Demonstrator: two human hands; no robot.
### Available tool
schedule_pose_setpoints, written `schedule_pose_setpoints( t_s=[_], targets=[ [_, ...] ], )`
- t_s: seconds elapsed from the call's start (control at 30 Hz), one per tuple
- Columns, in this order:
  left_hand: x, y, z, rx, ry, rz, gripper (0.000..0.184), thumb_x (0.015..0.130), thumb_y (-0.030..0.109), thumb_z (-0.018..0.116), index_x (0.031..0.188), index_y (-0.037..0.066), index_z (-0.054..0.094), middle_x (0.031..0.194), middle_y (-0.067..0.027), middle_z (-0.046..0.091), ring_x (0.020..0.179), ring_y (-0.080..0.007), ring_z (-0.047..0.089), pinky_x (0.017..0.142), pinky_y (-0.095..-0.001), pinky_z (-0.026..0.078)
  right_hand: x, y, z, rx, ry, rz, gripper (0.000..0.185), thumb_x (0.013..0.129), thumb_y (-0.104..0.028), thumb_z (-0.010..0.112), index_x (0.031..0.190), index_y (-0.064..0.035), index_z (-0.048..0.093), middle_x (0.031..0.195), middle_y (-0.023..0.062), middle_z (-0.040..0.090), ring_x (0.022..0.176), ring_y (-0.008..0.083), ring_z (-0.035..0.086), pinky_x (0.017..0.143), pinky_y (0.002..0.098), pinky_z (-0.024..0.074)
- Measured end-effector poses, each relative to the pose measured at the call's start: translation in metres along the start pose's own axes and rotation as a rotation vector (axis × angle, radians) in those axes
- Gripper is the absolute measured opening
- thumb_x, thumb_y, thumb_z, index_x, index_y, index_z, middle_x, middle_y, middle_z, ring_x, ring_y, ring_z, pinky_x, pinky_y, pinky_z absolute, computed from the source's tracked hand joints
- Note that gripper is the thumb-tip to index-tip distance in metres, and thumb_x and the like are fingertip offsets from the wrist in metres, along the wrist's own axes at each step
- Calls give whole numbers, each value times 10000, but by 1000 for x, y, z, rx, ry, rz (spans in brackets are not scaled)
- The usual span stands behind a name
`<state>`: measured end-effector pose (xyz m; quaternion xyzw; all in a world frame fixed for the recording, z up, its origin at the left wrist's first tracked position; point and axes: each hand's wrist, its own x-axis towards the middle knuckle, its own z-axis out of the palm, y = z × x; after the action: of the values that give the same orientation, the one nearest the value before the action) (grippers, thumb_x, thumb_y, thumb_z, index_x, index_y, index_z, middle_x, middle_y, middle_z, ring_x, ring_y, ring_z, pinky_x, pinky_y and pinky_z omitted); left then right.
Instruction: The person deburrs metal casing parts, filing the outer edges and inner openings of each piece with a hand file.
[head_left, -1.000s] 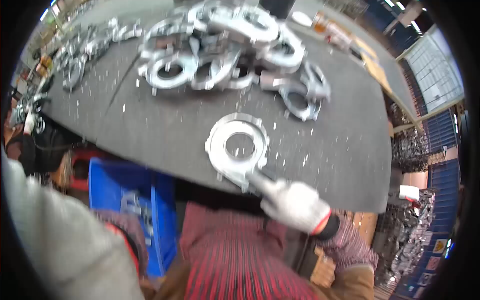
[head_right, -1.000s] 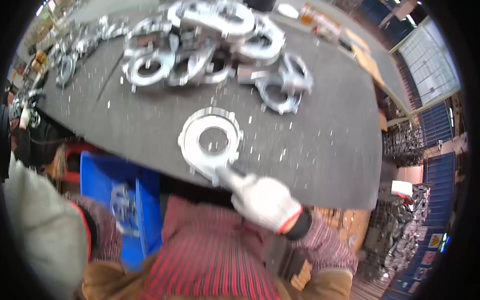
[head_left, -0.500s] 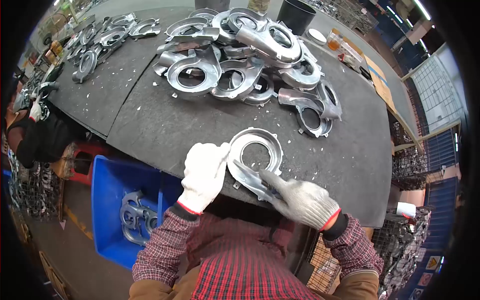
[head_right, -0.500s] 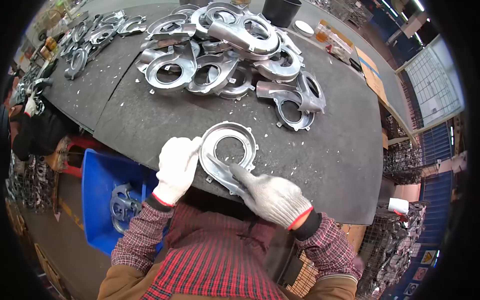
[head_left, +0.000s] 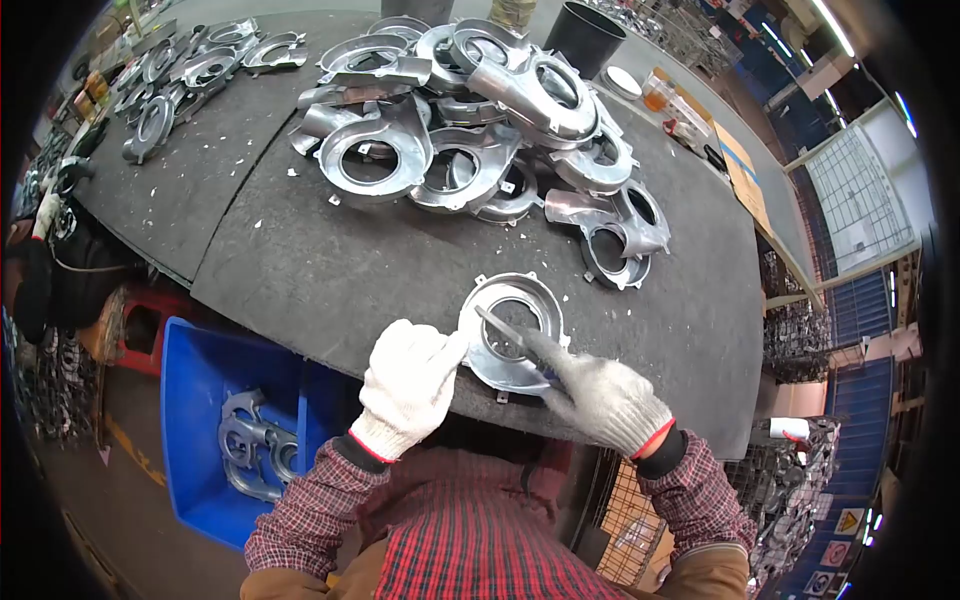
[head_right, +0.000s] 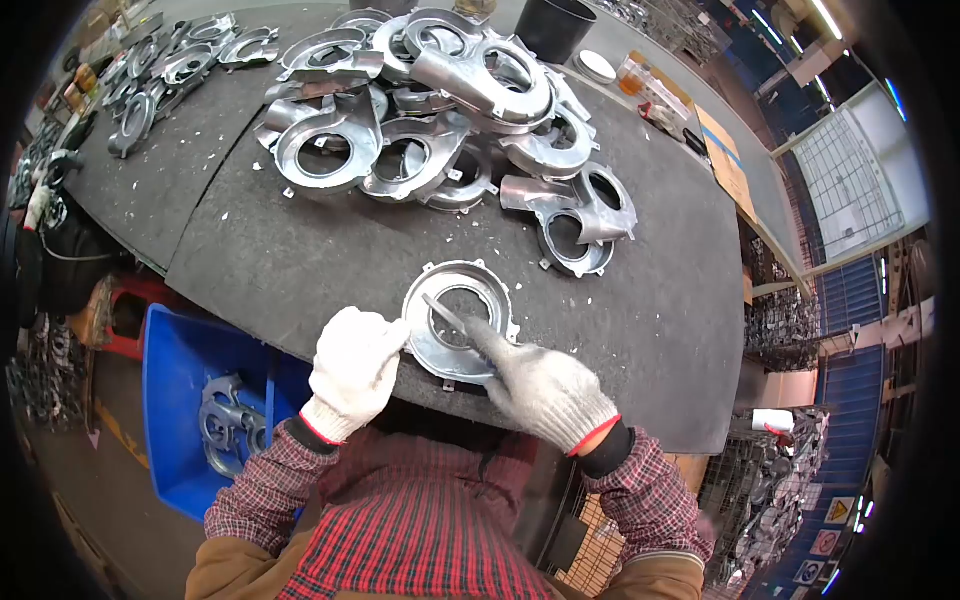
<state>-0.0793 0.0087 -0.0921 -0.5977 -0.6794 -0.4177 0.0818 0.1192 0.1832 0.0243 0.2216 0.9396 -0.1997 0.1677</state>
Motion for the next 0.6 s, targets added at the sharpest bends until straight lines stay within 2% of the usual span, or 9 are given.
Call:
schedule_pose_setpoints(
  t_s=[0.03,0.13,0.23,0.27,0.3,0.37,0.5,0.6],
  targets=[
    [7,2,-3,-1,-46,-24,402,745,25,788,1145,45,755,881,-101,657,857,-327,637,794,-488,530,1,2,-2,-7,44,5,667,1011,-202,668,1637,-150,444,992,253,785,869,438,790,736,558,639],
    [38,28,-14,-52,-96,71,349,745,59,784,1093,55,758,898,-87,671,900,-314,658,866,-511,539,3,14,-1,39,79,33,644,1021,-196,658,1628,-146,451,975,251,783,860,435,791,730,558,633],
    [12,23,27,-70,-181,191,299,749,79,782,1048,72,763,905,-75,676,922,-303,674,939,-522,538,-1,29,1,82,145,35,628,1027,-200,655,1620,-144,456,962,251,780,856,434,789,728,556,628],
    [12,30,26,-83,-242,185,250,767,87,781,1017,85,776,905,-61,680,929,-305,685,1004,-533,529,-3,22,-10,42,-11,134,604,1032,-204,655,1604,-139,473,960,241,784,855,428,791,734,547,629],
    [11,33,30,-85,-246,190,250,767,87,781,1017,85,776,905,-61,680,929,-305,685,1004,-533,529,-2,23,-9,47,-9,138,604,1032,-204,655,1604,-139,473,960,241,784,855,428,791,734,547,629],
    [6,40,39,-96,-151,125,224,784,76,778,1008,89,789,893,-57,678,904,-301,689,1016,-552,528,-4,28,1,68,143,-15,614,1026,-213,661,1608,-143,479,975,238,786,871,414,796,745,539,633],
    [2,47,42,-76,-102,131,215,807,69,792,1020,93,805,891,-58,680,879,-287,702,1073,-592,524,-12,29,-4,47,82,29,647,1007,-222,671,1621,-160,480,1018,234,790,912,407,795,752,533,634],
    [0,48,47,-74,-124,135,219,815,70,807,1032,96,806,850,-44,674,846,-267,712,1100,-607,516,-17,37,-1,27,141,84,652,997,-211,672,1620,-164,488,997,230,793,892,411,796,744,536,637]
  ],
)
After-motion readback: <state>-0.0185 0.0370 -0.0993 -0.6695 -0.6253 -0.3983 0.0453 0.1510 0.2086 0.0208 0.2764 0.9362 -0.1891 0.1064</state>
